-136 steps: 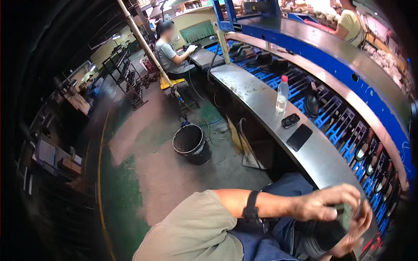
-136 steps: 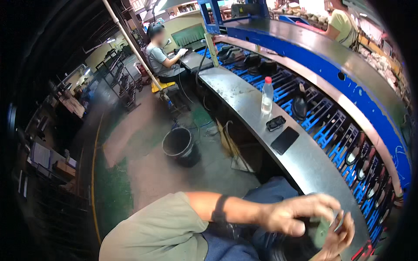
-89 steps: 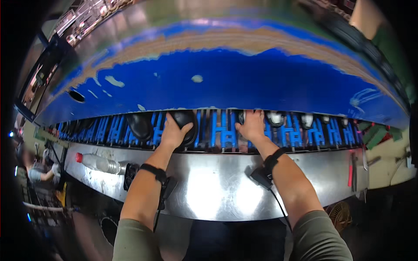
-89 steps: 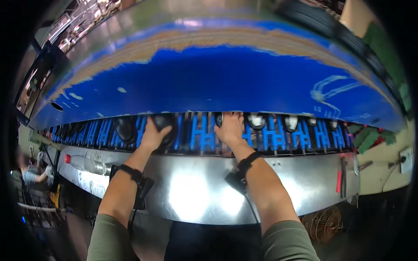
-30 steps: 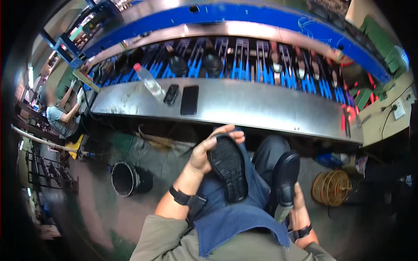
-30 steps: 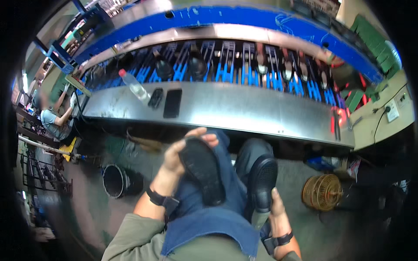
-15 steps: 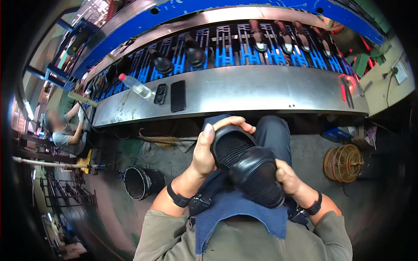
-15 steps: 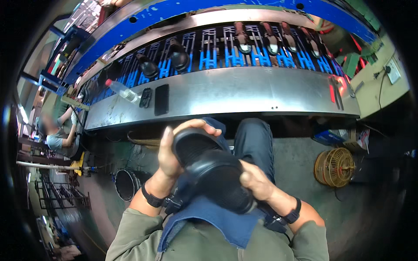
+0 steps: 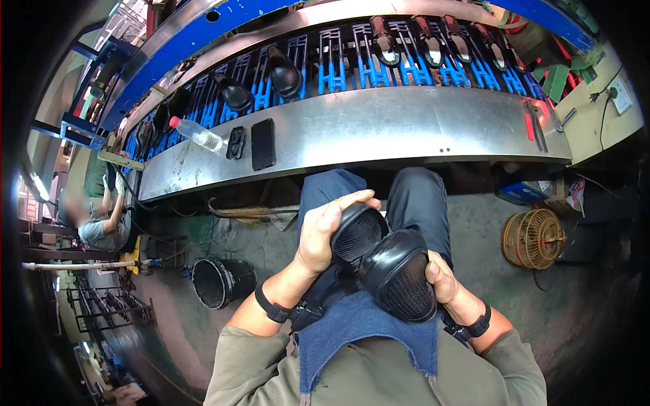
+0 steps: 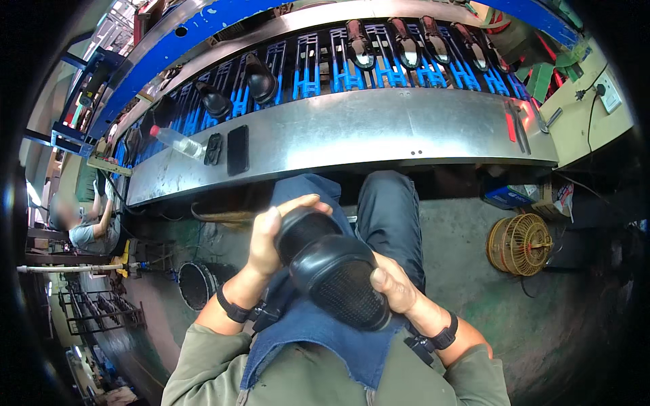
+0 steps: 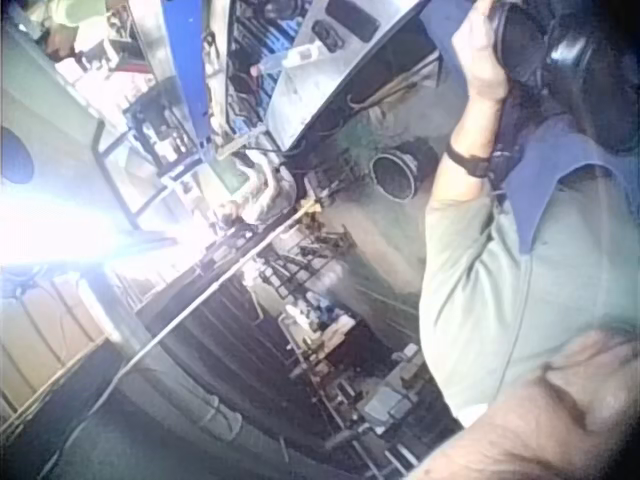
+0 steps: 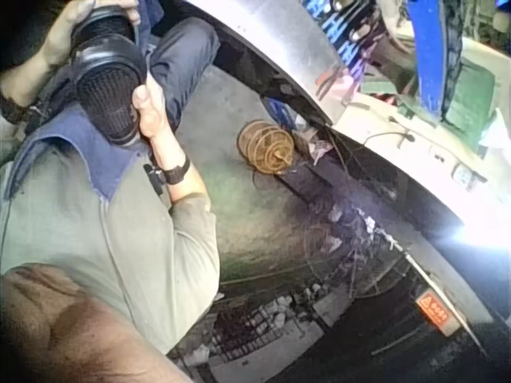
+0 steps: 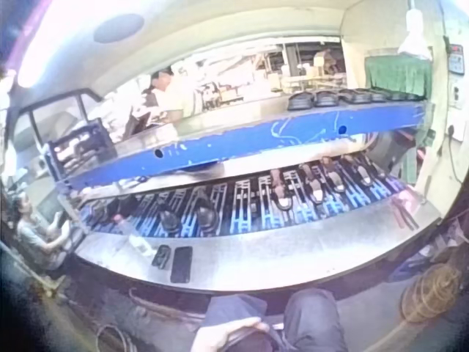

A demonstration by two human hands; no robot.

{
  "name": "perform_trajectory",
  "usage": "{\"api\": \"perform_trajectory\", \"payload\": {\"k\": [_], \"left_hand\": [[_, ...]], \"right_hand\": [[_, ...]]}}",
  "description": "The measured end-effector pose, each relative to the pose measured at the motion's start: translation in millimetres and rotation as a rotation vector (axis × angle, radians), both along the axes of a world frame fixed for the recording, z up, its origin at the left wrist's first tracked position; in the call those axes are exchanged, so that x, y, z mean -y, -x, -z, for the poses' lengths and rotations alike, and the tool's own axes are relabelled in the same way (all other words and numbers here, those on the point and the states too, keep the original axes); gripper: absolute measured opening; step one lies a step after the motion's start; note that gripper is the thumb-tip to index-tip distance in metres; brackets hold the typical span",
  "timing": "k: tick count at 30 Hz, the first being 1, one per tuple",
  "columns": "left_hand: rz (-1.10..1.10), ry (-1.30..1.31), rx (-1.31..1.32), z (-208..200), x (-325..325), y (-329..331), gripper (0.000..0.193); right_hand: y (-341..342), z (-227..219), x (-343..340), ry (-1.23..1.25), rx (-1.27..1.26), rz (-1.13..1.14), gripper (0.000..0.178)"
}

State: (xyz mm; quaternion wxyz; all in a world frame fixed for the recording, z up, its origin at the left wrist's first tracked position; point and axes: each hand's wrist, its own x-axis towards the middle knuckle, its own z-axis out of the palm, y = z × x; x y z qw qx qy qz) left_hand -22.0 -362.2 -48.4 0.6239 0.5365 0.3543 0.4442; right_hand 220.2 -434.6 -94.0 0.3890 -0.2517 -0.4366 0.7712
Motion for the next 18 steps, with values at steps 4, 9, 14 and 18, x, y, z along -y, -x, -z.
{"api": "perform_trajectory", "payload": {"k": [4, 9, 14, 18], "left_hand": [[-0.042, 0.234, 0.215, -6, 6, -8, 0.065], [0.083, -0.061, -0.025, -40, 6, -14, 0.074], [0.121, -0.134, -0.031, -50, 16, -14, 0.065], [0.111, -0.184, -0.031, -54, 16, -18, 0.067]], "right_hand": [[2, -6, -3, -0.074, 0.007, -0.004, 0.091], [2, -8, -4, -0.069, 0.081, -0.022, 0.099], [-1, -7, -3, -0.051, 0.053, -0.051, 0.096], [-1, -8, -3, -0.066, 0.071, -0.030, 0.097]]}}
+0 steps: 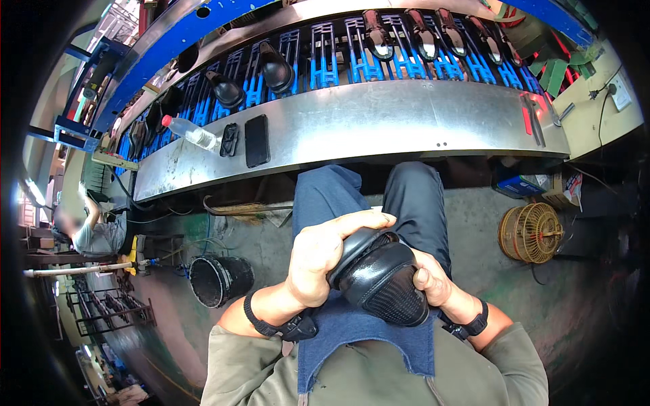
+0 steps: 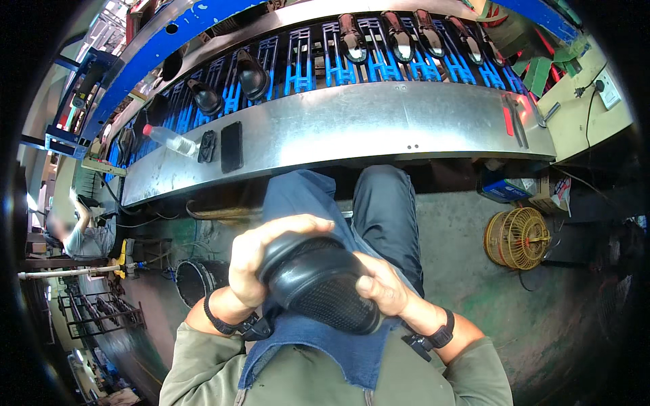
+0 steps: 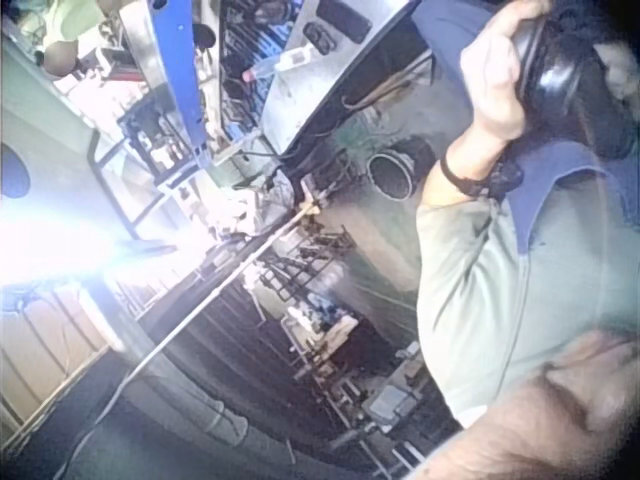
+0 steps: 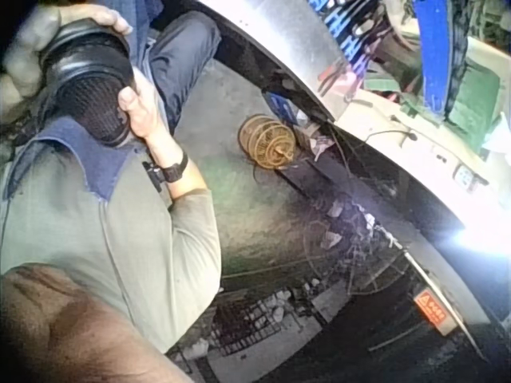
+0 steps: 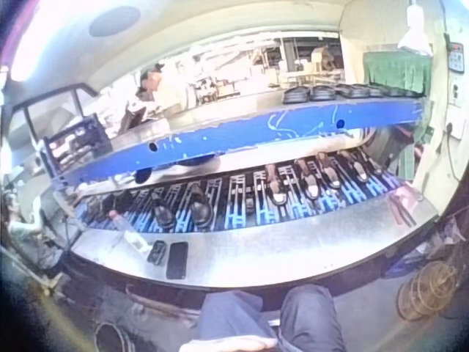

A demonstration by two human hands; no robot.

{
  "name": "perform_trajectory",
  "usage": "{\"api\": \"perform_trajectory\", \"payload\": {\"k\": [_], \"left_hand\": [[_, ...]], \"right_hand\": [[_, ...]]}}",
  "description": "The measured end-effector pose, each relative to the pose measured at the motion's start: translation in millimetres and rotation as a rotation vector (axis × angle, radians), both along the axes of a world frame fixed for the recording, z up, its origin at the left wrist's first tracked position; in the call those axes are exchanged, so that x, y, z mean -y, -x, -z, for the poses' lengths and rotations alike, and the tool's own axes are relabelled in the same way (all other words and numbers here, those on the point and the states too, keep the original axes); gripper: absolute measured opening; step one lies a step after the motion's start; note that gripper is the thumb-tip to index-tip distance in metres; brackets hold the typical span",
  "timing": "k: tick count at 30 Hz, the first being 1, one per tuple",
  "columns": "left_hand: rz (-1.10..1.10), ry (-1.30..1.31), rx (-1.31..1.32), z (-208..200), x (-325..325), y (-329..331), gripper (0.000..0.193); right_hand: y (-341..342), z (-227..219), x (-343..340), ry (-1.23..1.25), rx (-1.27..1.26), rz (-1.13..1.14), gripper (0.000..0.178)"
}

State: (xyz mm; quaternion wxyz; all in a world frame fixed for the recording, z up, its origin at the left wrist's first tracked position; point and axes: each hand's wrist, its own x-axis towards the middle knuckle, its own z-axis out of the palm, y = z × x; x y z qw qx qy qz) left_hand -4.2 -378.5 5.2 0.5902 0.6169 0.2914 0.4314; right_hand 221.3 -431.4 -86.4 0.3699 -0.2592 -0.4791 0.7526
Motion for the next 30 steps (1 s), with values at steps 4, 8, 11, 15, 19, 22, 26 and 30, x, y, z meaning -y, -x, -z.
{"api": "perform_trajectory", "payload": {"k": [4, 8, 11, 15, 19, 22, 26, 30], "left_hand": [[-0.026, 0.043, -0.146, -6, 3, -3, 0.086], [-0.007, 0.016, -0.030, -3, 5, -6, 0.068], [-0.016, 0.012, -0.049, -5, 6, -8, 0.067], [-0.011, -0.057, -0.202, -9, 6, -10, 0.090], [-0.001, -0.033, -0.105, -8, 7, -10, 0.070], [0.022, -0.025, -0.119, -9, 8, -10, 0.069], [0.074, 0.043, -0.137, -8, 14, -9, 0.082], [0.063, 0.027, -0.137, -15, 23, -8, 0.080]], "right_hand": [[0, 3, 1, 0.003, -0.030, 0.055, 0.084], [-1, 5, 1, -0.033, -0.013, 0.063, 0.085], [1, 7, 4, -0.026, 0.003, 0.102, 0.085], [-3, 7, 3, -0.044, 0.031, 0.101, 0.085], [-3, 7, 3, -0.036, 0.020, 0.082, 0.084], [-3, 4, 3, -0.026, 0.008, 0.083, 0.084], [-4, 5, 2, -0.009, -0.037, 0.053, 0.084], [-3, 14, 5, 0.002, -0.086, 0.017, 0.085]]}}
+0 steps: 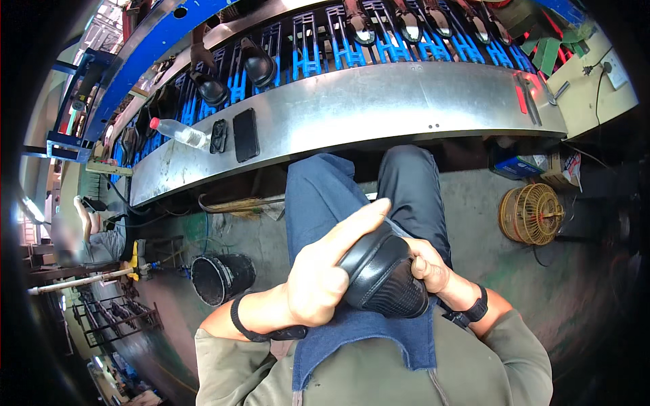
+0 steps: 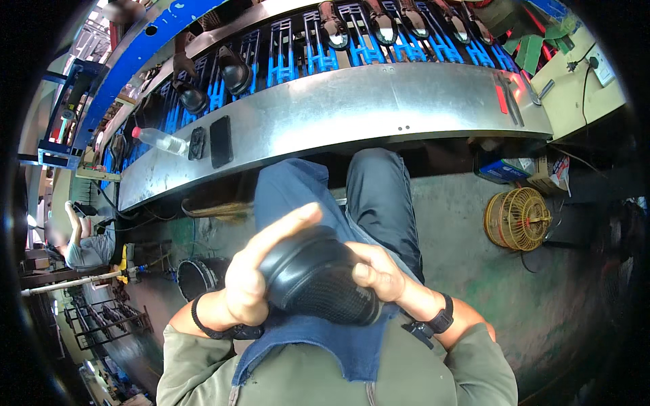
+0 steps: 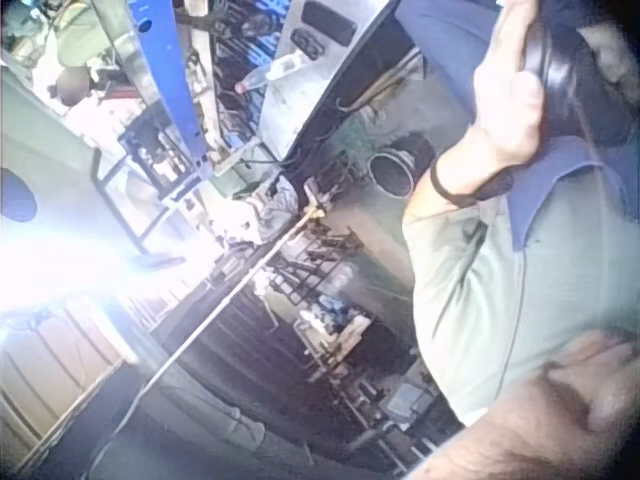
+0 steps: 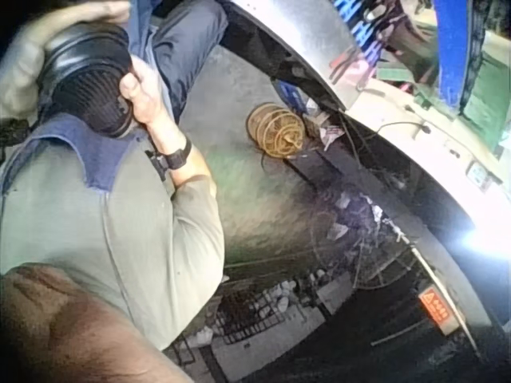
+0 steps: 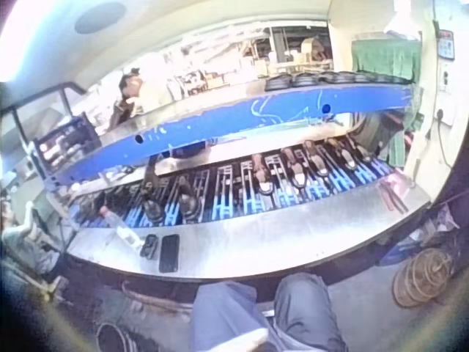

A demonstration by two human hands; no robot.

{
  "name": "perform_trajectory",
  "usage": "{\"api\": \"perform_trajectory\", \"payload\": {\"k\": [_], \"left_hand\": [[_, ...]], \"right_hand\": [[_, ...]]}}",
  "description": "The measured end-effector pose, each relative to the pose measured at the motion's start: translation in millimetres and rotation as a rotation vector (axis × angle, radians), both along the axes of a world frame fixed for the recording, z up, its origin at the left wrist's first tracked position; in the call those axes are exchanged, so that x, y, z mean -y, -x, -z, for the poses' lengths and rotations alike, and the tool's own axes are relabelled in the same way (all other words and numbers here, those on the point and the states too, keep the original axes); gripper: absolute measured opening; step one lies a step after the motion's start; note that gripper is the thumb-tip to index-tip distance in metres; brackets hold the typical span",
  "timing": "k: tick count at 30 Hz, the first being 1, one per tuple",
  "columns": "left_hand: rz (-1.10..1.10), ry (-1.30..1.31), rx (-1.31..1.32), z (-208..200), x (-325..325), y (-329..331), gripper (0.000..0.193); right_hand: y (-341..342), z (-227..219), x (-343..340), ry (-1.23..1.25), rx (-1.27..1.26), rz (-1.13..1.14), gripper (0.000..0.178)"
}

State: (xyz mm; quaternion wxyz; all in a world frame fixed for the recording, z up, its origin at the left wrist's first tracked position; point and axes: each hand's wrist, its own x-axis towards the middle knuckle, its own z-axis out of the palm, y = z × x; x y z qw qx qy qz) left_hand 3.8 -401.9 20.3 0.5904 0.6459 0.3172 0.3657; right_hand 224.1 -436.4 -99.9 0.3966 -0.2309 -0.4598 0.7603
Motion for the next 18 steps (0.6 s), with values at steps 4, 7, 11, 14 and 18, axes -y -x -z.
{"api": "perform_trajectory", "payload": {"k": [4, 7, 11, 14, 18], "left_hand": [[0.056, -0.547, -0.276, -14, -9, 7, 0.082], [-0.025, -0.622, -0.294, 6, -5, -2, 0.082], [-0.118, -0.653, -0.272, 26, -2, -17, 0.079], [-0.120, -0.652, -0.300, 21, -5, -29, 0.080], [-0.153, -0.528, -0.161, 34, -7, -50, 0.089]], "right_hand": [[-4, 2, -1, 0.072, 0.057, 0.056, 0.090], [-7, 12, 0, 0.108, 0.062, 0.065, 0.091], [-13, 23, 1, 0.133, -0.021, 0.051, 0.082], [-10, 19, 6, 0.183, -0.072, 0.150, 0.076], [-13, 11, 6, 0.328, -0.260, 0.201, 0.082]]}}
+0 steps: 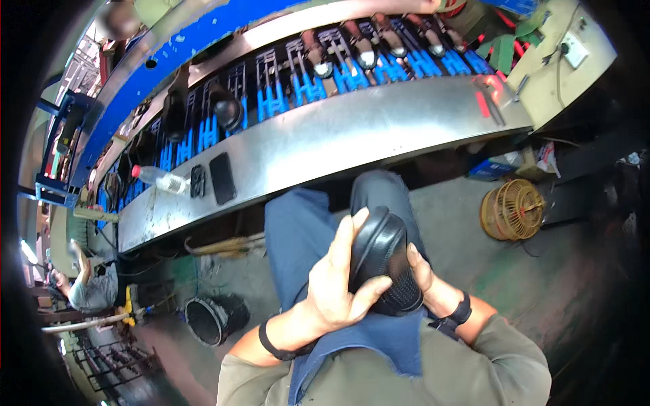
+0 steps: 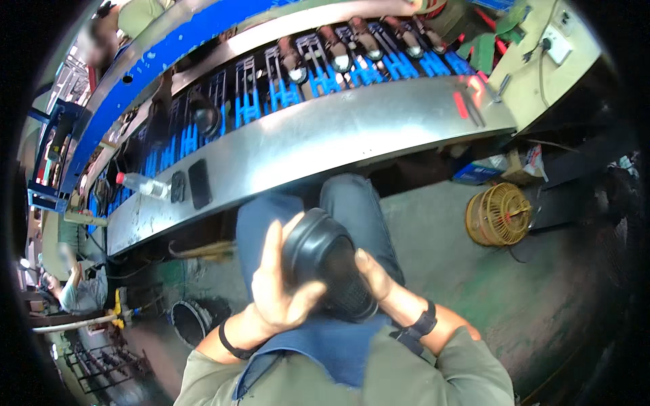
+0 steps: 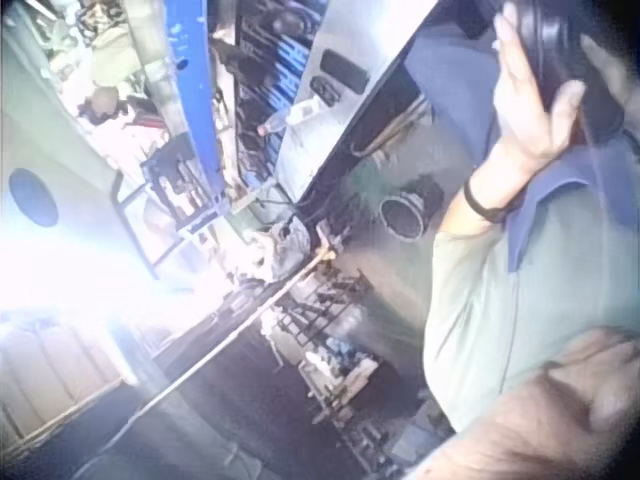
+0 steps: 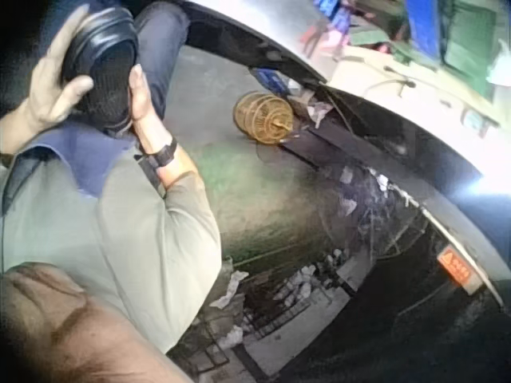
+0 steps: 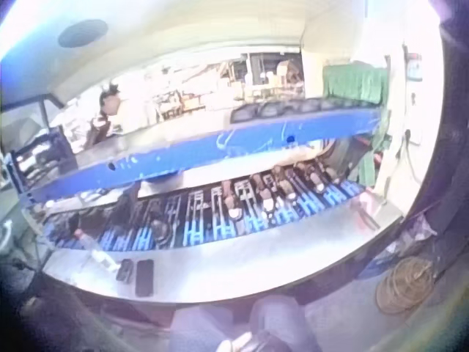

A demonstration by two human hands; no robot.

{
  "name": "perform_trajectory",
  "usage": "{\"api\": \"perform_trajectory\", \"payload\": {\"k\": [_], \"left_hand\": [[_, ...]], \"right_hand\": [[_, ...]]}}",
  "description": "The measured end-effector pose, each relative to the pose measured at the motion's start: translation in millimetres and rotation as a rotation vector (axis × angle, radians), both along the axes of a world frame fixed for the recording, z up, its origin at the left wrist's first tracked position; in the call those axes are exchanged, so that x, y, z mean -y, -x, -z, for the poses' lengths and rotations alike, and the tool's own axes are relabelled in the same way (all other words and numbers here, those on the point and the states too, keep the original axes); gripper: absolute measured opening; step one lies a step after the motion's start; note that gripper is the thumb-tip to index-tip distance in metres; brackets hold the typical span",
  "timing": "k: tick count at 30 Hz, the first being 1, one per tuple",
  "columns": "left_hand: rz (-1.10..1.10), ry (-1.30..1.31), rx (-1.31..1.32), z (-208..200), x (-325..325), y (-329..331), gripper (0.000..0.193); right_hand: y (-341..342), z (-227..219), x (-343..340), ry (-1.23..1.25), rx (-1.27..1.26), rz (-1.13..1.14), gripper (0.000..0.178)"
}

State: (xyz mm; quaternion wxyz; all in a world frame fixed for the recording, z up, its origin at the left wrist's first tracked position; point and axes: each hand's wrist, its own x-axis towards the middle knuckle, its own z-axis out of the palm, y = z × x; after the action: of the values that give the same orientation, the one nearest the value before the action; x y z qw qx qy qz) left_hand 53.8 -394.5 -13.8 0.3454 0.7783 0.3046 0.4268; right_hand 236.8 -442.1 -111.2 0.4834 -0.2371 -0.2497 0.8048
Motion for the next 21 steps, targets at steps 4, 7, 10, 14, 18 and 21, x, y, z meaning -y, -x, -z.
{"api": "perform_trajectory", "payload": {"k": [4, 7, 10, 14, 18, 21], "left_hand": [[0.023, -0.022, -0.049, -7, -4, -7, 0.095], [0.046, -0.080, -0.147, -23, -10, -7, 0.094], [0.079, -0.135, -0.198, -27, -19, -2, 0.096], [0.127, -0.062, -0.260, -21, -28, 6, 0.091], [0.231, 0.065, -0.158, -9, -44, 12, 0.074], [0.226, 0.215, -0.095, -7, -39, 15, 0.068]], "right_hand": [[-5, -13, -11, 0.075, -0.155, 0.046, 0.089], [1, -18, -6, 0.143, -0.235, 0.120, 0.078], [6, -21, -4, 0.049, -0.282, 0.132, 0.072], [4, -8, -5, 0.074, -0.451, 0.034, 0.075], [5, 5, -2, 0.163, -0.658, 0.012, 0.084], [5, 11, -6, 0.101, -0.630, -0.087, 0.083]]}}
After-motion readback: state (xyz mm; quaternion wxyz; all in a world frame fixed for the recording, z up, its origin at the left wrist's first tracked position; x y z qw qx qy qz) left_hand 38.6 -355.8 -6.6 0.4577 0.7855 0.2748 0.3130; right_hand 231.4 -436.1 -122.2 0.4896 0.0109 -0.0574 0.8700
